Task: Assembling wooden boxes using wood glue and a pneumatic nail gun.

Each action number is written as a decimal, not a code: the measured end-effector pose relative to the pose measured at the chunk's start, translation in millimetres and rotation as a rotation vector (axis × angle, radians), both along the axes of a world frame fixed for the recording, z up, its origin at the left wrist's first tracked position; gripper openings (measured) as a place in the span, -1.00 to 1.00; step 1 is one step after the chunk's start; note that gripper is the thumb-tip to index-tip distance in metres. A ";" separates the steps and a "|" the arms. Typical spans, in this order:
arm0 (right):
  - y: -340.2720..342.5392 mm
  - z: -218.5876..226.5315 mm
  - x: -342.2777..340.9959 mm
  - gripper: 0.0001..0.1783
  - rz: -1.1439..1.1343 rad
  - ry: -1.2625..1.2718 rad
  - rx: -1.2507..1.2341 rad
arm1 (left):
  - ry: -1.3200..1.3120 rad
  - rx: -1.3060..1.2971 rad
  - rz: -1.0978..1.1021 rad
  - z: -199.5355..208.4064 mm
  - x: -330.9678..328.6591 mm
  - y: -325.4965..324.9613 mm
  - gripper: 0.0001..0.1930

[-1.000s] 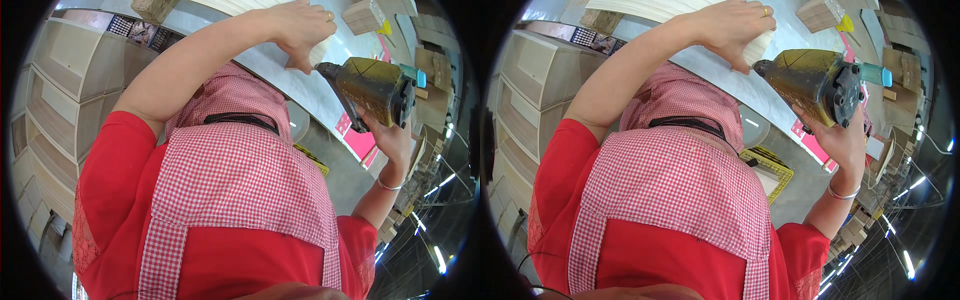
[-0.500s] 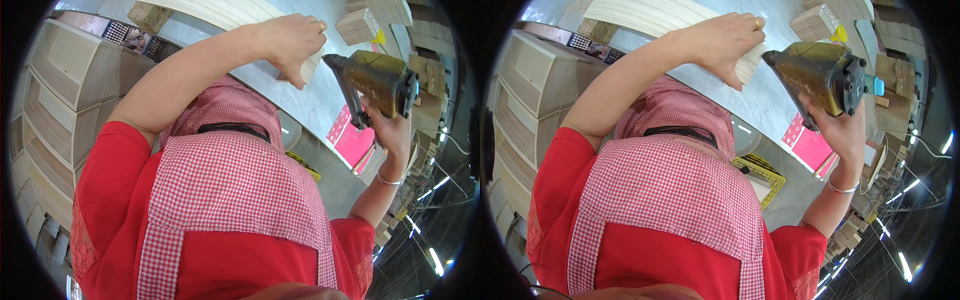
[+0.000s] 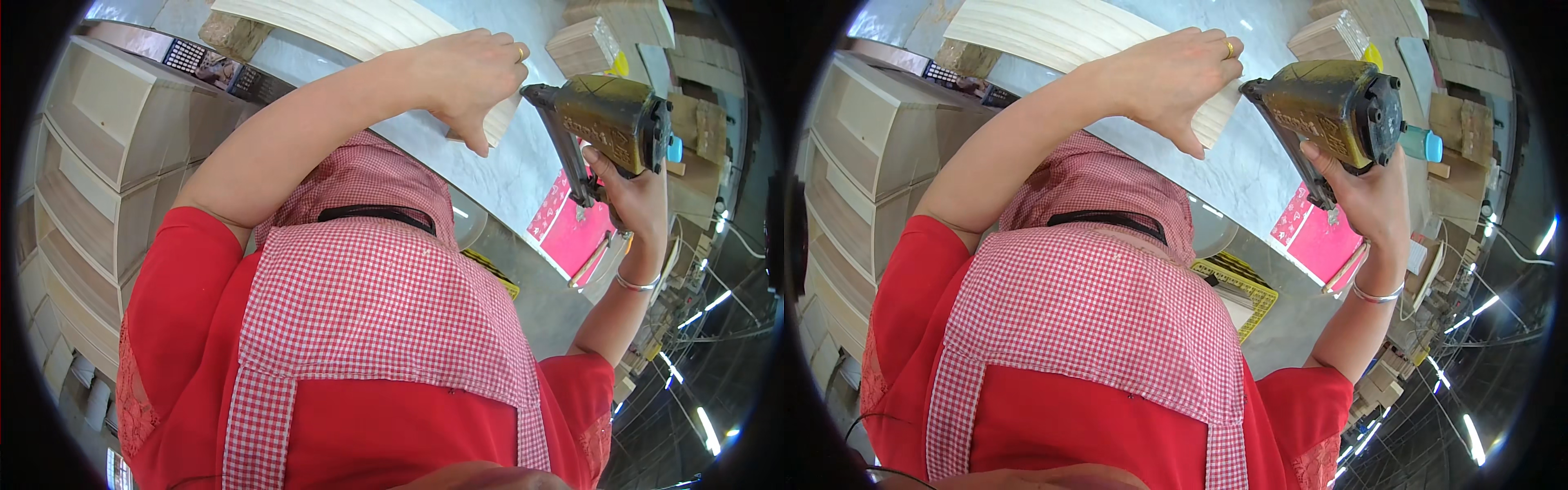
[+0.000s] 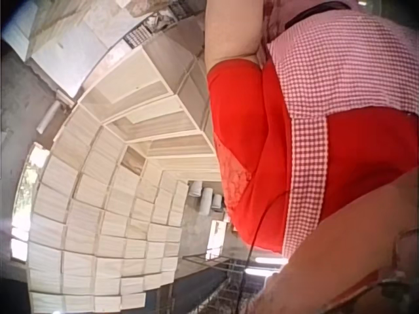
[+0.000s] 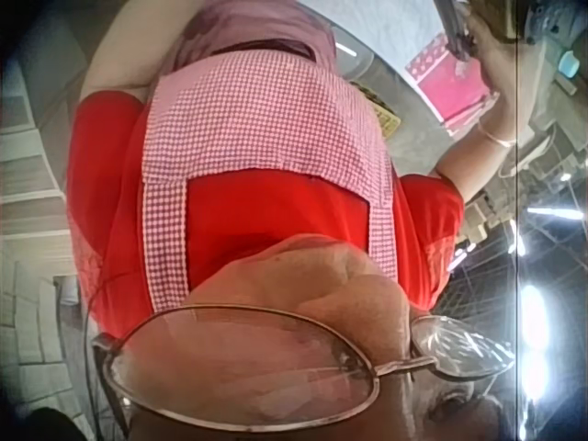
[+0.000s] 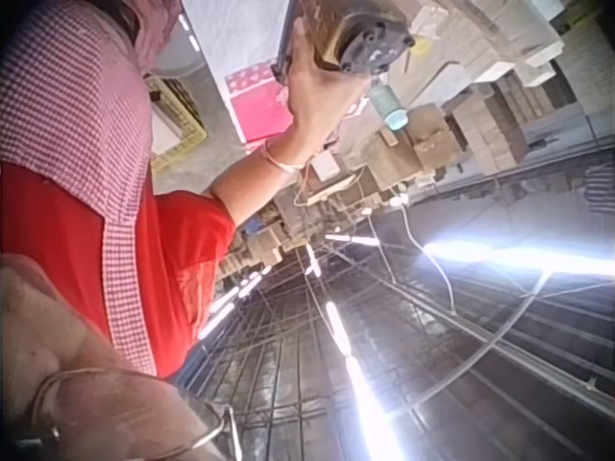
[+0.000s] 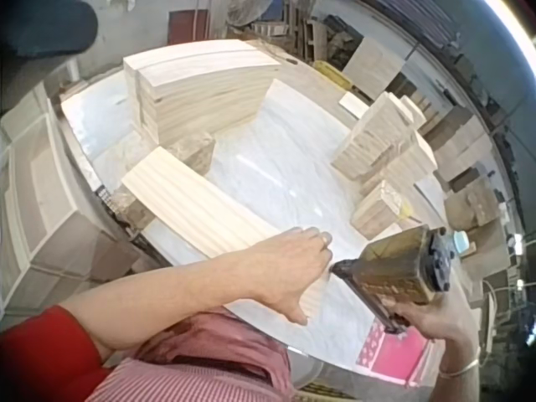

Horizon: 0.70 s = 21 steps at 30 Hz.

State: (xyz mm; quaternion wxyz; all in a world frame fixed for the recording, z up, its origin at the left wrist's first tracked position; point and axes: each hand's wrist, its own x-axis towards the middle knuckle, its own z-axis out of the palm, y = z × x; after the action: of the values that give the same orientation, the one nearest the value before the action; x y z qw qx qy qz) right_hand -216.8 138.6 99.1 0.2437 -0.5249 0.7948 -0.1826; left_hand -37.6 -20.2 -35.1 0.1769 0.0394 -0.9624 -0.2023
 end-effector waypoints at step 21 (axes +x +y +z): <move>123.1 -59.1 -70.1 -0.65 -0.482 0.191 -0.136 | -0.032 -0.013 0.043 38.0 34.2 -31.9 -0.14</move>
State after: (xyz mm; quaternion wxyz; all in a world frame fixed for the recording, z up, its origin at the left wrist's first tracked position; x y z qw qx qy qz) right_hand -286.9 261.6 40.0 0.0814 -0.3507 0.9021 -0.2380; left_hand -3.4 -52.1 2.9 0.1657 0.0621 -0.9654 -0.1916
